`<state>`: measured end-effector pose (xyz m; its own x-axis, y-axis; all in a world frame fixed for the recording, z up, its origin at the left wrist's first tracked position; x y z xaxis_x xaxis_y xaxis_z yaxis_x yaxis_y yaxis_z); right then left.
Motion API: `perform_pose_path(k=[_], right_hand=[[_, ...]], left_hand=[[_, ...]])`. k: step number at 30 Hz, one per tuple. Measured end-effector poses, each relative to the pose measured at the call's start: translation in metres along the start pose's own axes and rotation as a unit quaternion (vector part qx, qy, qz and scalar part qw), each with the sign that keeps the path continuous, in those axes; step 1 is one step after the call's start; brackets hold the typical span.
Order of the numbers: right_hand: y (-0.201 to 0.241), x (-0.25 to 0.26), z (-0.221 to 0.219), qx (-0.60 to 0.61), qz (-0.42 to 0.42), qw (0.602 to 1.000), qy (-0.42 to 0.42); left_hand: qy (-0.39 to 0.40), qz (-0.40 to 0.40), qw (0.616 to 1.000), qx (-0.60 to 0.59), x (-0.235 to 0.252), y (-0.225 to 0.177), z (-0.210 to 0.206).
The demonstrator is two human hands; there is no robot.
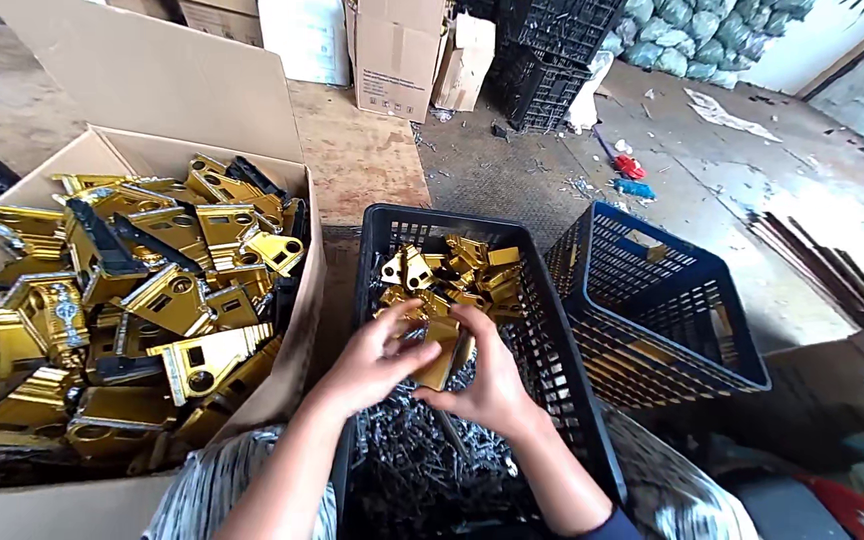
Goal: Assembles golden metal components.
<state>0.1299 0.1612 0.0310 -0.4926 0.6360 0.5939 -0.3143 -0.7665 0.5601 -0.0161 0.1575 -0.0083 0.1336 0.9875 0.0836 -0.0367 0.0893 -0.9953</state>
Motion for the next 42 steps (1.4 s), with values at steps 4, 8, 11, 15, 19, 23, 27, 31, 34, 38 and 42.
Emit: perform_pose_path(k=[4,8,11,15,19,23,27,31,34,38,42], right_hand=[[-0.005,0.0,-0.001,0.026,-0.043,0.998,0.045],[-0.024,0.0,0.006,0.153,-0.158,0.975,0.039],[-0.03,-0.002,0.005,0.14,-0.187,0.972,0.033],[-0.024,-0.006,0.016,0.179,-0.155,0.971,-0.026],[-0.002,-0.003,0.025,0.157,0.015,0.985,-0.073],[-0.037,-0.016,0.006,0.098,-0.077,0.99,-0.069],[-0.119,-0.101,-0.065,-0.149,-0.476,0.801,0.333],[-0.116,-0.149,-0.086,-0.227,-0.522,0.684,0.456],[-0.094,-0.127,-0.05,-0.199,-0.508,0.726,0.418],[-0.084,-0.121,-0.01,-0.22,-0.509,0.748,0.365],[-0.018,-0.073,0.044,-0.205,-0.24,0.948,0.032]], left_hand=[[0.026,0.013,0.998,-0.046,-0.001,0.003,-0.019],[0.049,0.01,0.998,-0.035,-0.003,0.004,-0.019],[0.058,0.011,0.998,-0.017,0.0,0.009,-0.023],[0.069,0.071,0.988,-0.122,-0.003,0.01,-0.022],[0.072,0.234,0.903,-0.354,-0.01,0.025,-0.038],[-0.156,0.156,0.885,-0.411,0.001,0.022,-0.006],[-0.297,0.052,0.866,-0.398,0.004,0.025,0.029],[-0.273,-0.014,0.863,-0.424,0.006,0.015,0.025],[-0.258,-0.038,0.866,-0.426,0.003,0.015,0.022],[-0.283,-0.045,0.874,-0.392,0.007,0.016,0.023],[-0.317,-0.047,0.892,-0.318,0.01,0.019,0.026]])
Point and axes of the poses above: each hand's wrist, its own x-axis towards the middle knuckle, its own z-axis out of the back of the hand, y = z × x, the point moved 8 cm from there along x, towards the middle knuckle, and after that the axes turned 2 degrees about -z, right-handed, at the moved point
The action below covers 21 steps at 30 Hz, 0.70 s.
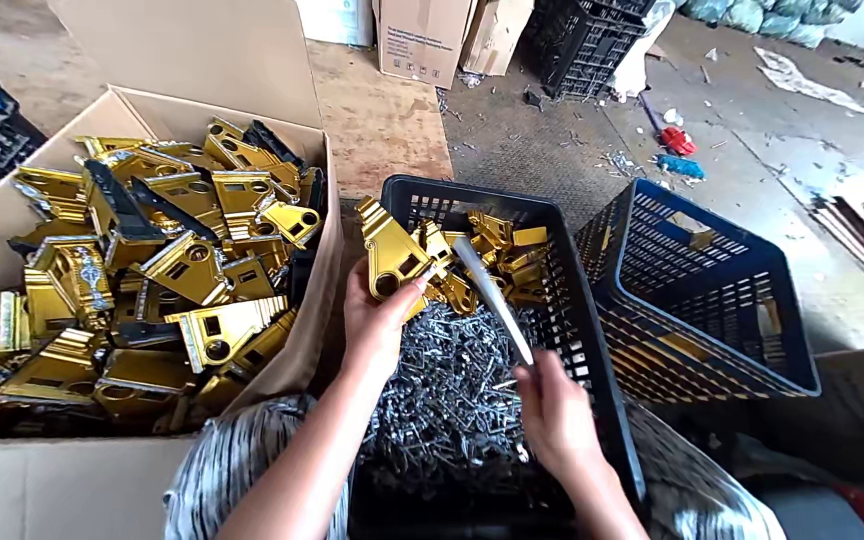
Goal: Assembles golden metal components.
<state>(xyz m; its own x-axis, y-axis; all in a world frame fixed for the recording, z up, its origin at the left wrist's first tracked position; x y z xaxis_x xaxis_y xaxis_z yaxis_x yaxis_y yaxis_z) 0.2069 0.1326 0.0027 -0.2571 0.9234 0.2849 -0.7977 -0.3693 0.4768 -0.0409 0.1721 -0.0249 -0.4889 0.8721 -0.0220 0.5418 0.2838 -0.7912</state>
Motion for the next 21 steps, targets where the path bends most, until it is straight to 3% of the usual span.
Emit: perform_pose_path(k=[1,3,6,7,9,11,14,15,18,20,21], right_hand=[[0.015,-0.001,0.014,0.06,0.067,0.992,-0.087],[0.029,-0.001,0.013,0.101,0.113,0.976,-0.156],[0.03,0.015,-0.016,0.004,0.05,0.998,-0.027],[0.032,0.015,-0.014,0.008,0.047,0.998,-0.03],[0.041,0.008,0.005,0.071,0.107,0.983,-0.129],[0.042,-0.004,0.004,0.096,0.121,0.974,-0.166],[0.031,-0.001,-0.036,0.013,0.038,0.999,-0.031],[0.03,-0.003,-0.038,0.016,0.033,0.999,-0.033],[0.041,-0.014,-0.02,0.084,0.098,0.98,-0.15],[0.039,-0.011,-0.031,0.057,0.075,0.989,-0.114],[0.033,-0.005,-0.043,0.037,0.028,0.998,-0.044]], left_hand=[[-0.002,-0.006,1.0,0.01,-0.001,0.001,0.0],[0.001,-0.013,1.0,0.026,-0.001,0.001,0.001],[0.005,-0.025,0.998,0.058,-0.002,0.003,0.003],[-0.003,-0.021,0.998,0.059,-0.001,0.004,0.005],[-0.018,-0.015,0.999,0.049,-0.001,0.004,0.007],[-0.014,-0.006,0.999,0.039,-0.005,0.005,0.008],[-0.004,-0.012,0.998,0.064,-0.006,0.007,0.006],[-0.014,-0.005,0.997,0.072,-0.006,0.01,0.008],[-0.024,0.005,0.997,0.068,-0.008,0.011,0.009],[-0.018,0.005,0.998,0.059,-0.009,0.008,0.009],[-0.018,0.005,0.998,0.062,-0.008,0.008,0.01]])
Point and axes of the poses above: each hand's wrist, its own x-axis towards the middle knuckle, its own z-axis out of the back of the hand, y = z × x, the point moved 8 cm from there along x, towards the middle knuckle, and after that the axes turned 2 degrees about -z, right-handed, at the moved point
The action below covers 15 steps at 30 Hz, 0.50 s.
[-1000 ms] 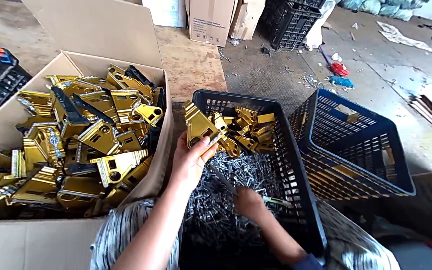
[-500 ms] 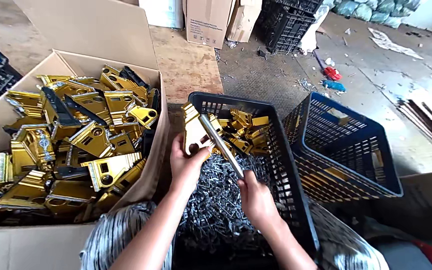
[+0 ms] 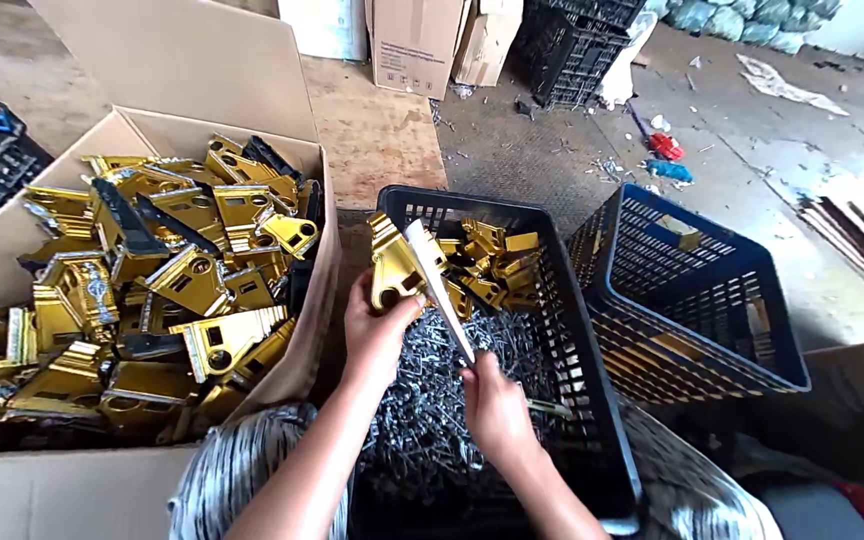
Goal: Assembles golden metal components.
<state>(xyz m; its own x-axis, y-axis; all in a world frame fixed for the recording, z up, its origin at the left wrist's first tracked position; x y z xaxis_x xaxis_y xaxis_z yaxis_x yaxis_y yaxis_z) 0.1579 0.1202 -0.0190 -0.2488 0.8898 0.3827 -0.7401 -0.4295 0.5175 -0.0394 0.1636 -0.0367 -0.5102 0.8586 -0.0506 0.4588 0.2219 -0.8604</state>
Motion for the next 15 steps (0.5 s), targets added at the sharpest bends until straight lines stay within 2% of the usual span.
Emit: perform_pose_path(k=[1,4,5,6,8,9,10,11,12,14,15], right_hand=[[-0.008,0.0,-0.01,-0.006,-0.038,0.998,0.046],[-0.02,-0.004,-0.016,0.027,-0.08,0.994,0.072],[-0.027,-0.01,-0.024,0.03,-0.114,0.985,0.125],[-0.036,-0.016,-0.036,0.022,-0.161,0.963,0.217],[-0.06,-0.031,-0.066,-0.018,-0.226,0.884,0.409],[-0.072,-0.039,-0.079,-0.043,-0.232,0.852,0.467],[-0.081,-0.042,-0.086,-0.062,-0.23,0.837,0.492],[-0.086,-0.037,-0.087,-0.069,-0.225,0.843,0.484],[-0.087,-0.022,-0.08,-0.056,-0.218,0.866,0.447],[-0.079,0.021,-0.054,0.073,-0.193,0.932,0.297],[-0.073,0.043,-0.041,0.166,-0.178,0.949,0.201]], left_hand=[[-0.005,0.005,1.0,0.013,0.0,0.002,0.002],[-0.017,0.024,0.998,0.051,0.003,0.006,0.005],[-0.016,0.028,0.997,0.065,0.002,0.008,0.007],[-0.017,0.022,0.996,0.085,0.005,0.008,0.009],[-0.02,-0.014,0.988,0.152,0.012,0.006,0.012],[-0.022,-0.032,0.98,0.197,0.015,0.003,0.012],[-0.018,-0.047,0.968,0.245,0.016,-0.001,0.011],[-0.006,-0.058,0.954,0.296,0.018,-0.006,0.007],[0.014,-0.068,0.935,0.347,0.018,-0.011,0.002],[0.091,-0.096,0.89,0.437,0.014,-0.017,-0.013],[0.145,-0.128,0.862,0.468,0.012,-0.019,-0.023]])
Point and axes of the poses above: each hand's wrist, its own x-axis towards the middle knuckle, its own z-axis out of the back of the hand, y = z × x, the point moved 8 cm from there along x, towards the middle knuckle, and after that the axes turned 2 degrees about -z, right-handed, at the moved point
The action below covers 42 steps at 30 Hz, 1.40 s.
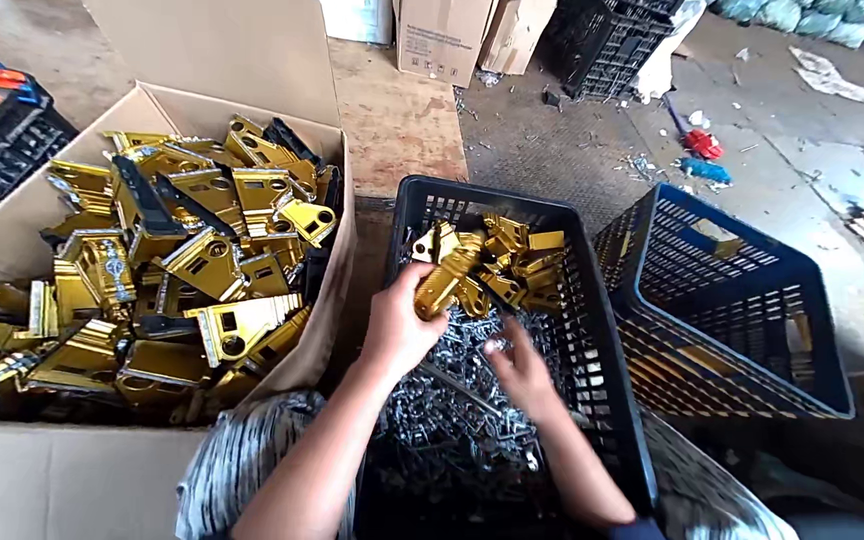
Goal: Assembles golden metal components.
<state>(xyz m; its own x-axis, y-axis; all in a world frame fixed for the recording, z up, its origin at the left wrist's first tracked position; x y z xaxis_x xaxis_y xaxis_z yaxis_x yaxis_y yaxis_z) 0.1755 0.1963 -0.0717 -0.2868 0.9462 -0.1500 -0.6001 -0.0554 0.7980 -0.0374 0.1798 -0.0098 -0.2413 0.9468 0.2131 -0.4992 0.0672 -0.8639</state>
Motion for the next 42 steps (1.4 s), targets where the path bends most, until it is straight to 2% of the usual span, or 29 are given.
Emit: perform_pose_path(k=[2,4,6,8,9,11,12,13,14,15,16,17,18,20,21,24,29,31,34,36,37,39,40,42], right_hand=[[0.03,0.017,0.017,0.195,0.04,0.979,-0.046],[0.06,0.025,0.022,0.346,0.092,0.933,-0.043],[0.083,0.025,0.023,0.477,0.129,0.868,-0.04],[0.095,0.022,0.006,0.592,0.121,0.797,0.005],[0.098,0.021,-0.01,0.631,0.107,0.766,0.058],[0.095,0.021,-0.051,0.659,0.056,0.725,0.191],[0.087,0.024,-0.068,0.632,0.029,0.738,0.233],[0.074,0.031,-0.077,0.567,0.012,0.79,0.233],[0.059,0.042,-0.08,0.44,0.007,0.876,0.199],[0.041,0.056,-0.082,0.247,0.013,0.955,0.164],[0.024,0.069,-0.089,0.042,0.013,0.988,0.15],[0.008,0.076,-0.102,-0.113,-0.007,0.978,0.173],[-0.008,0.078,-0.119,-0.217,-0.035,0.953,0.21],[-0.025,0.071,-0.146,-0.324,-0.078,0.908,0.254],[-0.027,0.068,-0.155,-0.333,-0.071,0.905,0.255],[-0.031,0.069,-0.15,-0.26,-0.059,0.938,0.224],[-0.028,0.05,-0.068,-0.153,-0.083,0.971,0.166],[-0.017,0.035,-0.024,-0.149,-0.092,0.98,0.095],[0.015,0.011,0.025,-0.09,-0.008,0.993,-0.081],[0.036,-0.004,0.037,0.084,0.075,0.979,-0.169],[0.044,-0.01,0.036,0.212,0.106,0.953,-0.189],[0.057,-0.017,0.02,0.406,0.109,0.894,-0.153],[0.061,-0.019,0.006,0.443,0.094,0.885,-0.113],[0.068,-0.021,-0.02,0.444,0.067,0.894,-0.009]], left_hand=[[0.052,-0.116,0.991,0.04,-0.002,-0.017,-0.009],[0.029,-0.171,0.985,-0.009,-0.003,-0.024,-0.01],[-0.011,-0.12,0.977,-0.179,-0.001,-0.017,-0.003],[0.028,-0.012,0.928,-0.37,0.0,-0.012,-0.001],[0.049,0.031,0.907,-0.417,-0.001,-0.009,-0.004],[0.04,0.066,0.902,-0.424,-0.005,-0.003,-0.005],[0.002,0.08,0.908,-0.412,-0.007,0.004,-0.002],[-0.043,0.097,0.912,-0.397,-0.007,0.011,0.003],[-0.081,0.119,0.915,-0.378,-0.008,0.018,0.009],[-0.111,0.143,0.914,-0.364,-0.008,0.024,0.014],[-0.132,0.159,0.912,-0.353,-0.006,0.028,0.019],[-0.142,0.163,0.914,-0.344,-0.004,0.028,0.022],[-0.144,0.156,0.916,-0.342,-0.001,0.027,0.023],[-0.127,0.14,0.912,-0.364,0.004,0.025,0.019],[-0.118,0.138,0.909,-0.376,0.005,0.024,0.017],[-0.093,0.145,0.901,-0.398,0.002,0.023,0.013],[-0.069,0.191,0.901,-0.383,-0.002,0.024,0.015],[-0.061,0.211,0.892,-0.394,-0.003,0.025,0.009],[-0.047,0.219,0.878,-0.423,-0.006,0.021,-0.001],[-0.036,0.211,0.864,-0.455,-0.007,0.017,-0.009],[-0.03,0.2,0.858,-0.472,-0.006,0.015,-0.013],[0.001,0.168,0.864,-0.475,-0.009,0.009,-0.019],[0.023,0.148,0.875,-0.46,-0.011,0.006,-0.022],[0.063,0.117,0.912,-0.388,-0.015,0.002,-0.026]])
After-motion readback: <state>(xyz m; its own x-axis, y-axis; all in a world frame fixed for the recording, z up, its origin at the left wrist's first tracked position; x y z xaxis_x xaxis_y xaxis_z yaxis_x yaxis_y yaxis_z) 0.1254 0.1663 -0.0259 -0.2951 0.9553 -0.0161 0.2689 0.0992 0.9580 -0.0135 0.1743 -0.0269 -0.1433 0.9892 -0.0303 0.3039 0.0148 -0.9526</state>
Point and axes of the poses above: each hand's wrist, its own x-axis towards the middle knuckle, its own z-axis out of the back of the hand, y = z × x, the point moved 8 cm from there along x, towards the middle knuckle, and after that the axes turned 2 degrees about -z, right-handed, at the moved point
